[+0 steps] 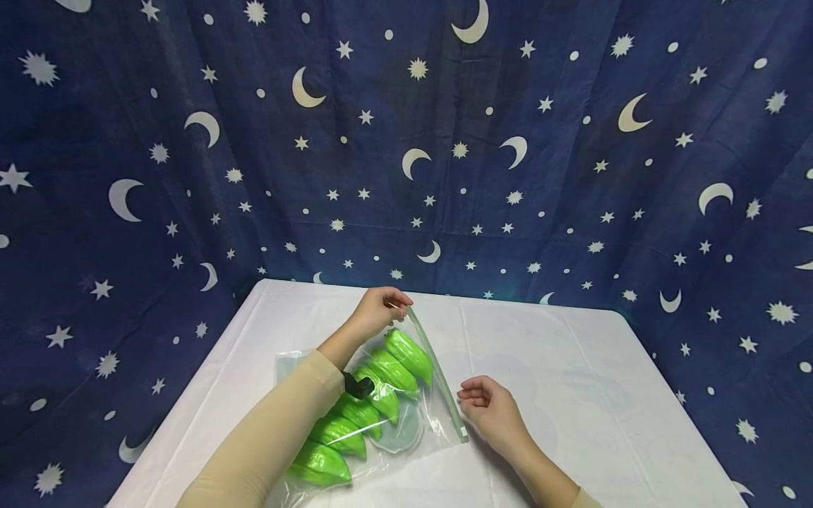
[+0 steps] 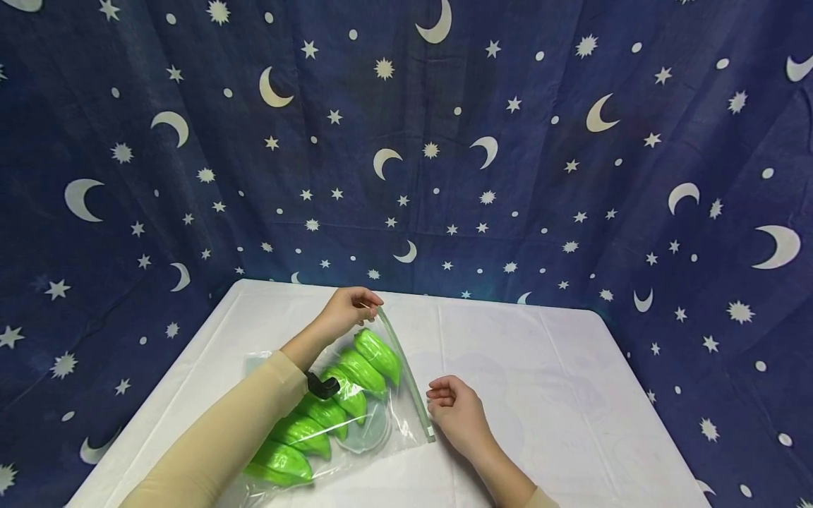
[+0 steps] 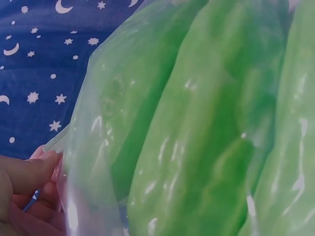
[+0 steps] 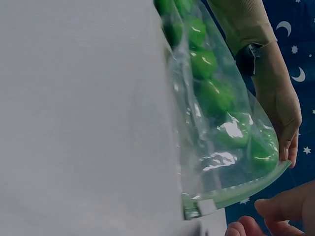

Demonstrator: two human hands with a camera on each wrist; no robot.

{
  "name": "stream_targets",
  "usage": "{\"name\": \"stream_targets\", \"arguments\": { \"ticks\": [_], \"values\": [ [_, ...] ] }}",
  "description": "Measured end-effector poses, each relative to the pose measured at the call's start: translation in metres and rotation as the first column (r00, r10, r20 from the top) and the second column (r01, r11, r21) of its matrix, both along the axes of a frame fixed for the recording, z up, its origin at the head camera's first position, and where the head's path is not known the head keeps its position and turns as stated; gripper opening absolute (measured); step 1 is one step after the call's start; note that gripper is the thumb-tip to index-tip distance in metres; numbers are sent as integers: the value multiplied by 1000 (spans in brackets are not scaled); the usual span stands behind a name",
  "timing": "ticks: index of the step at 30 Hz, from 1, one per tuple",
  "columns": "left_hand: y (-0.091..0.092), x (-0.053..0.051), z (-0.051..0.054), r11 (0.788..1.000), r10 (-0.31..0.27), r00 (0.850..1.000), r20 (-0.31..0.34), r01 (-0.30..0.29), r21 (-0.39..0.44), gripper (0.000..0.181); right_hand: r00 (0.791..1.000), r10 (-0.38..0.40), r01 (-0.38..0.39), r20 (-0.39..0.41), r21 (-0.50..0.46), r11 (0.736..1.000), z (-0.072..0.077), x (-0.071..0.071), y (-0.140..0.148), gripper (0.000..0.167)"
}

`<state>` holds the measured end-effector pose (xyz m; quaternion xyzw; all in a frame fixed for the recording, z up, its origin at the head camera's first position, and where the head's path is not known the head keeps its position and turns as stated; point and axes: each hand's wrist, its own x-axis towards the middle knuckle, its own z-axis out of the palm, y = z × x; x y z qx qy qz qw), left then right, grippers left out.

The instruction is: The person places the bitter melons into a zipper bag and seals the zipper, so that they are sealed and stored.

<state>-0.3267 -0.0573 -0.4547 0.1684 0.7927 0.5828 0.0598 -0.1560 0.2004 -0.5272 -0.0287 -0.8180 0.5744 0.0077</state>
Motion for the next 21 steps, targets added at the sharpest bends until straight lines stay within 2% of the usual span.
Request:
{"name": "stream_targets", "arguments": {
  "ticks": [8, 14, 21],
  "values": [
    [9, 5, 3, 997, -71, 997, -4, 70, -33, 16, 998, -33, 31, -57, -47, 998, 9, -16, -3, 31],
    [16, 9, 3, 992, -124, 992, -11, 124, -16, 22, 992, -44, 37, -115, -64, 997, 17, -28, -7, 31],
    [22, 13, 1, 987, -163, 987, 2, 163, -6, 27, 991, -56, 43, -121, -108, 993, 23, -38, -14, 30]
  ]
}}
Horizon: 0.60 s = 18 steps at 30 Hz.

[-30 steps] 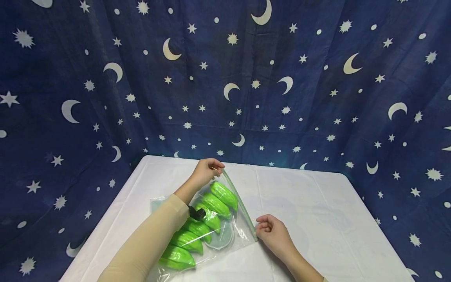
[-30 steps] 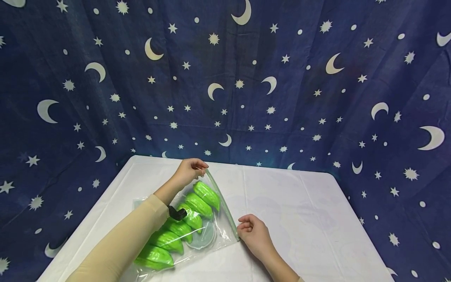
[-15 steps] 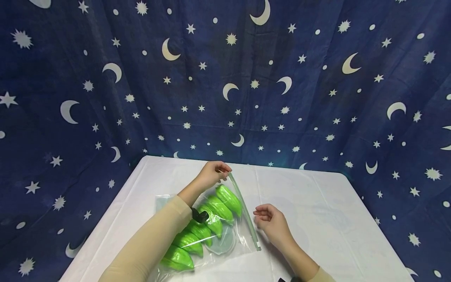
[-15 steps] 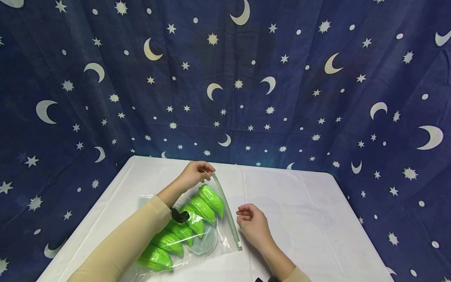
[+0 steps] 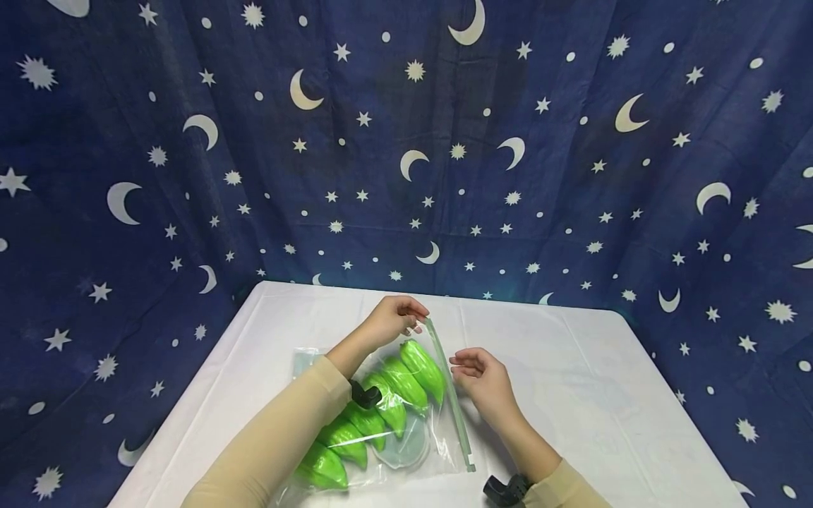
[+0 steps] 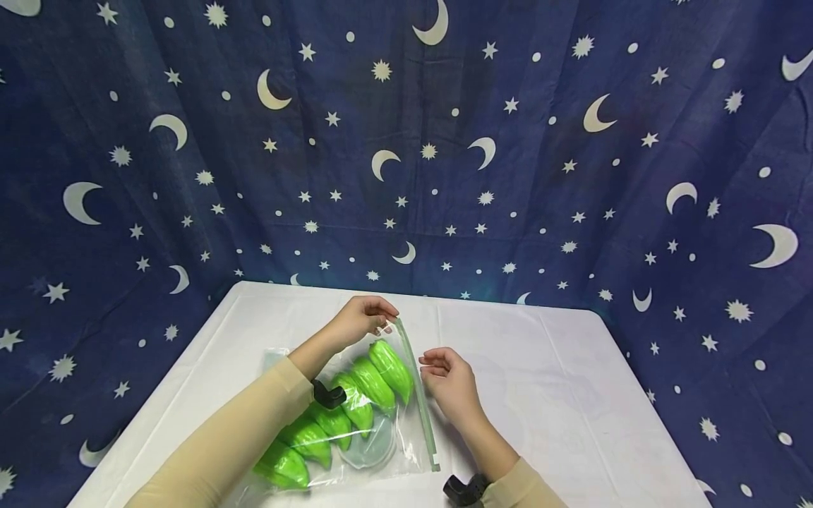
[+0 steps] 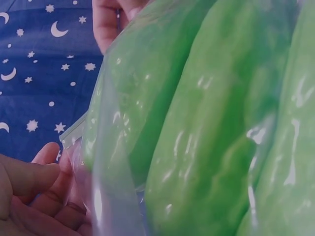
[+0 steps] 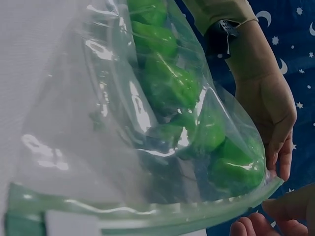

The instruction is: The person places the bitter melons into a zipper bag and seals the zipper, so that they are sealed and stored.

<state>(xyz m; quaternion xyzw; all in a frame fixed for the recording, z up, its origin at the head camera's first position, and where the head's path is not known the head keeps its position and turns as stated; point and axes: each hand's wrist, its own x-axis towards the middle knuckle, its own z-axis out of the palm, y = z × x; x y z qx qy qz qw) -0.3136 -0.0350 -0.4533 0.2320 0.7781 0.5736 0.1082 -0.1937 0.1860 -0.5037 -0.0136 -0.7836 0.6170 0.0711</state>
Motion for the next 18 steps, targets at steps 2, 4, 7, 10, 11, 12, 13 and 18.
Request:
{"name": "stream_targets", "arguments": {
  "ticks": [2, 4, 7, 10, 11, 12, 13, 18],
  "values": [
    [1, 2, 0, 1000, -6, 1000, 3, 6, 0, 27, 1000, -4, 4, 0, -4, 1000, 1, -2, -2, 30],
    [3, 3, 1, 1000, -13, 1000, 9, 13, -2, 28, 1000, -8, 8, 2, -6, 1000, 2, -4, -4, 30],
    [4, 4, 1, 1000, -16, 1000, 15, 15, 7, 29, 1000, -17, 17, 2, -10, 1000, 2, -6, -6, 31],
    [6, 6, 0, 1000, -20, 999, 27, 19, 16, 30, 1000, -24, 24, 5, -18, 1000, 2, -8, -7, 33],
    [6, 7, 0, 1000, -21, 999, 30, 20, 20, 30, 1000, -27, 27, 6, -18, 999, 2, -9, -8, 34],
    [7, 7, 0, 1000, -24, 999, 33, 23, 21, 31, 1000, -29, 29, 7, -17, 999, 2, -10, -8, 34],
    [8, 8, -1, 999, -27, 999, 35, 27, 23, 31, 999, -32, 32, 6, -20, 999, 2, -10, -9, 35],
    [10, 12, -1, 999, -41, 998, 39, 40, 23, 35, 999, -53, 53, -6, -25, 998, 1, -12, -11, 37]
  ]
}}
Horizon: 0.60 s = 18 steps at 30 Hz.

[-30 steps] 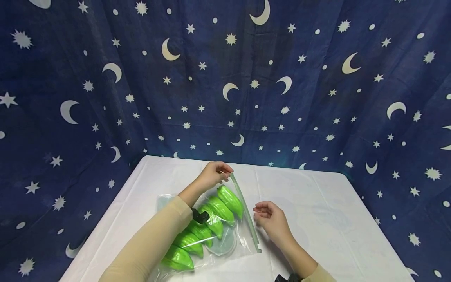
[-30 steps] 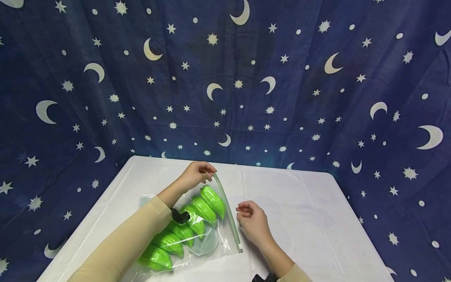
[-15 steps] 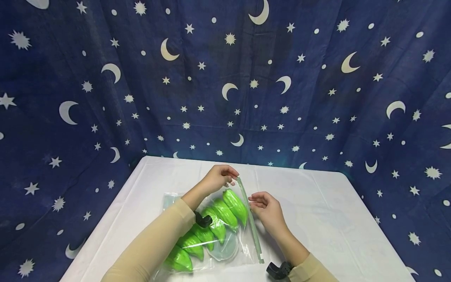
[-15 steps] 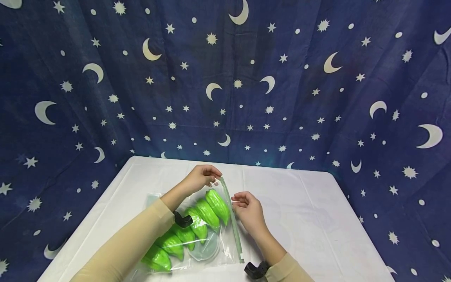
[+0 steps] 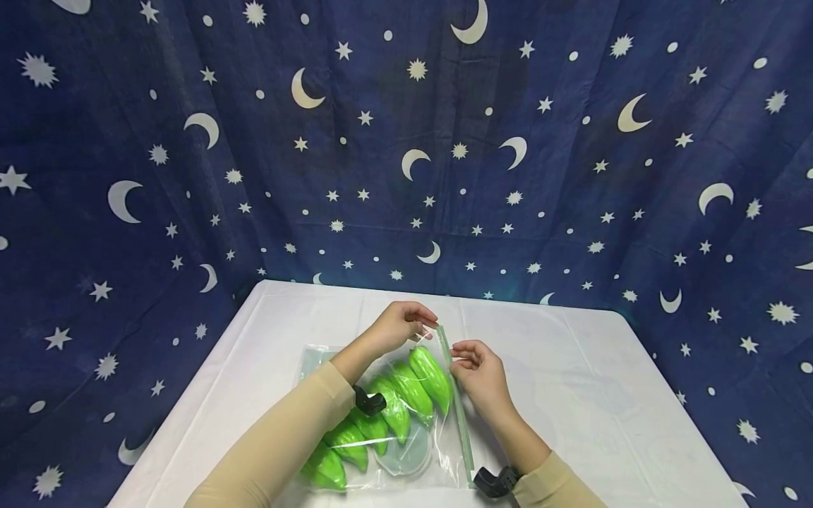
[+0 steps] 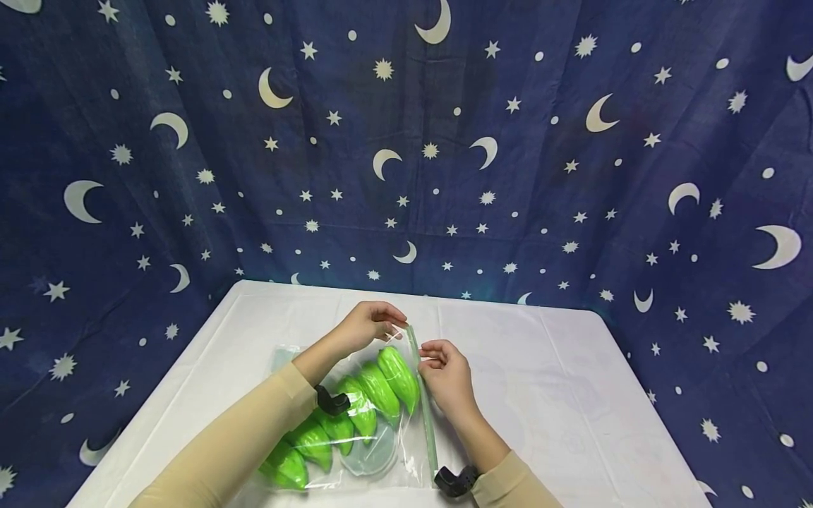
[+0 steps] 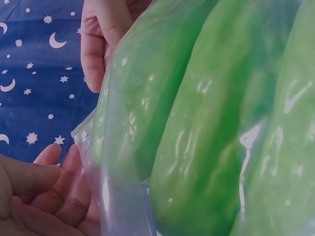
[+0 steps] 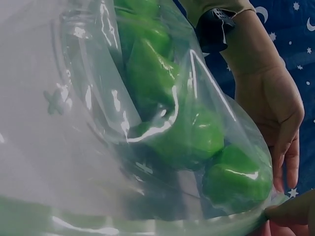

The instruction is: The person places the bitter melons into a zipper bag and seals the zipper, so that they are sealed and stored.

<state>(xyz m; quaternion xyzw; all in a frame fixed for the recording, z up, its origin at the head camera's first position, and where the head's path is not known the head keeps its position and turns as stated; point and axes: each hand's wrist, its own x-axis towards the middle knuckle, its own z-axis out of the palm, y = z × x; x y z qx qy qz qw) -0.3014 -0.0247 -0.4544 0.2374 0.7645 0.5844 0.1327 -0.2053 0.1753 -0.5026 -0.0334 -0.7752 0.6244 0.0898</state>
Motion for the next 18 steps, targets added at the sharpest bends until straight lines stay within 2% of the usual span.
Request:
{"name": "stream_targets", "arguments": {
  "ticks": [5, 10, 18],
  "values": [
    [-1, 3, 1, 1000, 0, 1000, 17, 0, 11, 34, 1000, -11, 11, -5, 1, 1000, -1, -1, 0, 38],
    [-8, 3, -1, 1000, -2, 1000, -1, 2, -7, 32, 1000, -21, 21, -6, 17, 1000, -3, -1, 1, 38],
    [-28, 1, -3, 993, 97, 995, -29, -98, -61, 27, 997, -68, 66, 22, 87, 994, -9, 0, 7, 36]
  ]
}}
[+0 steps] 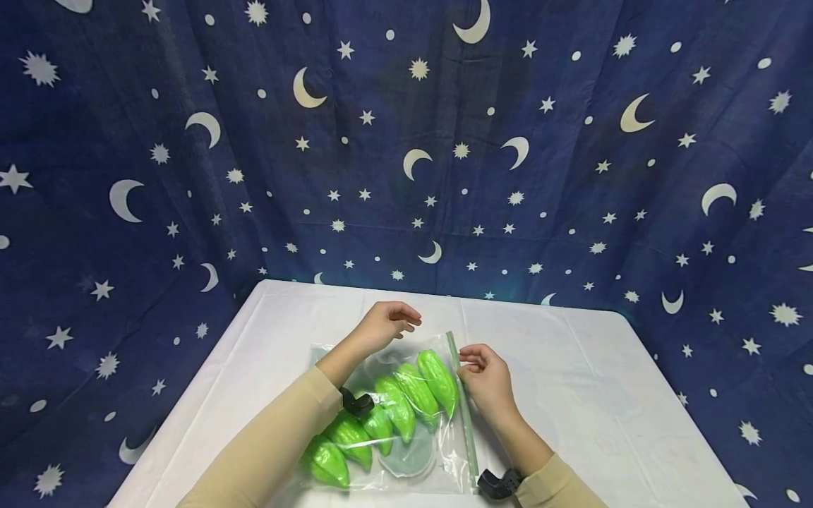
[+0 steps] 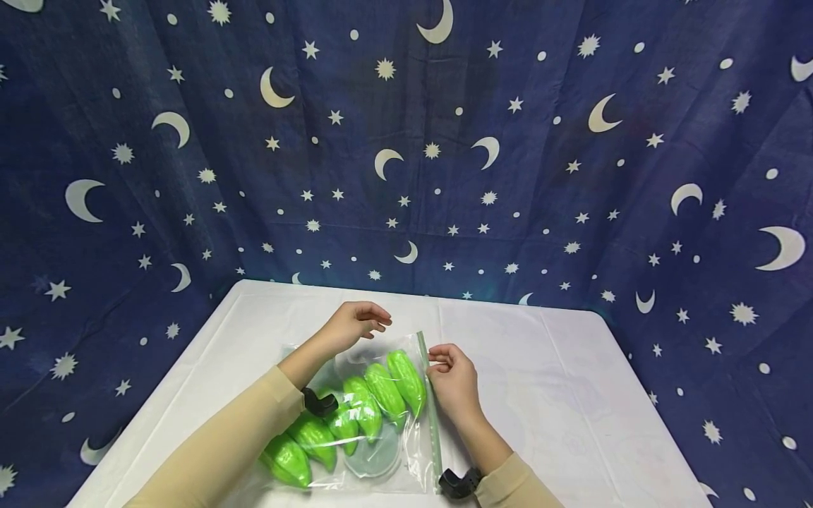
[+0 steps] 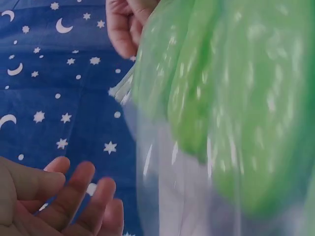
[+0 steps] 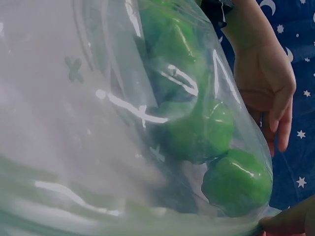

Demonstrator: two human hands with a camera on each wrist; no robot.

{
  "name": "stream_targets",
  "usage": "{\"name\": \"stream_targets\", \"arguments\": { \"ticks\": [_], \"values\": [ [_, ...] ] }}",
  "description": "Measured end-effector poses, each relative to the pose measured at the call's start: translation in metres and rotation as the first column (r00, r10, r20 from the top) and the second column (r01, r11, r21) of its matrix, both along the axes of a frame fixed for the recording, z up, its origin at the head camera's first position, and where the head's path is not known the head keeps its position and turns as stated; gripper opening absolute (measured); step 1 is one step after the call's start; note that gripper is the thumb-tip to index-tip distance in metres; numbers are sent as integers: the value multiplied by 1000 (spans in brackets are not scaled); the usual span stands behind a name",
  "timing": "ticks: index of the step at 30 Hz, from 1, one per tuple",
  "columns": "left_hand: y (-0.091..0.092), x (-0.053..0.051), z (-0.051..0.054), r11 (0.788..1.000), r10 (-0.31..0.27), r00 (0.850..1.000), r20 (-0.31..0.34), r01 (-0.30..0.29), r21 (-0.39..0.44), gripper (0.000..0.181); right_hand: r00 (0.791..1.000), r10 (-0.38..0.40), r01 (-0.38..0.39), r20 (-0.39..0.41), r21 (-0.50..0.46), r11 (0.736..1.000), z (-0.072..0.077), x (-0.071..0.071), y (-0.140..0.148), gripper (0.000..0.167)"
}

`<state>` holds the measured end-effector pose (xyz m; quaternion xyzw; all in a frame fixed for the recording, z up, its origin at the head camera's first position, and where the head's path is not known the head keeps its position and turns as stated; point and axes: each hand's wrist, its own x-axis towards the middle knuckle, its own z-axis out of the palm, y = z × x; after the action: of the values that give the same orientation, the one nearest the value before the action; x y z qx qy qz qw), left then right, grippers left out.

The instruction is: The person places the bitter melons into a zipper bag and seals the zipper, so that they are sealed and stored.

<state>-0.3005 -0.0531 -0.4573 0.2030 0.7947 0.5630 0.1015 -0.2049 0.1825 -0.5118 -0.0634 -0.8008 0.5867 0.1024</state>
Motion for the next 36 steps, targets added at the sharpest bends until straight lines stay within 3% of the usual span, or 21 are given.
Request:
{"name": "stream_targets", "arguments": {
  "ticks": [5, 13, 19, 25, 36],
  "values": [
    [-15, 0, 1, 992, 89, 993, -81, -96, -81, 26, 1000, -15, 14, 22, 32, 999, -5, -1, 7, 37],
    [-37, 3, 5, 958, 201, 965, -170, -230, -172, 27, 999, -41, 39, 28, 76, 996, -13, -1, 19, 37],
    [-48, 4, 2, 909, 213, 926, -312, -305, -283, 32, 997, -47, 42, 54, 85, 995, -14, 2, 26, 36],
    [-59, 10, 0, 876, 219, 893, -393, -358, -324, 33, 997, -57, 52, 61, 87, 995, -13, 2, 34, 36],
    [-80, 23, -2, 803, 272, 847, -456, -461, -378, 41, 997, -60, 55, 58, 79, 995, -12, 4, 40, 33]
  ]
}}
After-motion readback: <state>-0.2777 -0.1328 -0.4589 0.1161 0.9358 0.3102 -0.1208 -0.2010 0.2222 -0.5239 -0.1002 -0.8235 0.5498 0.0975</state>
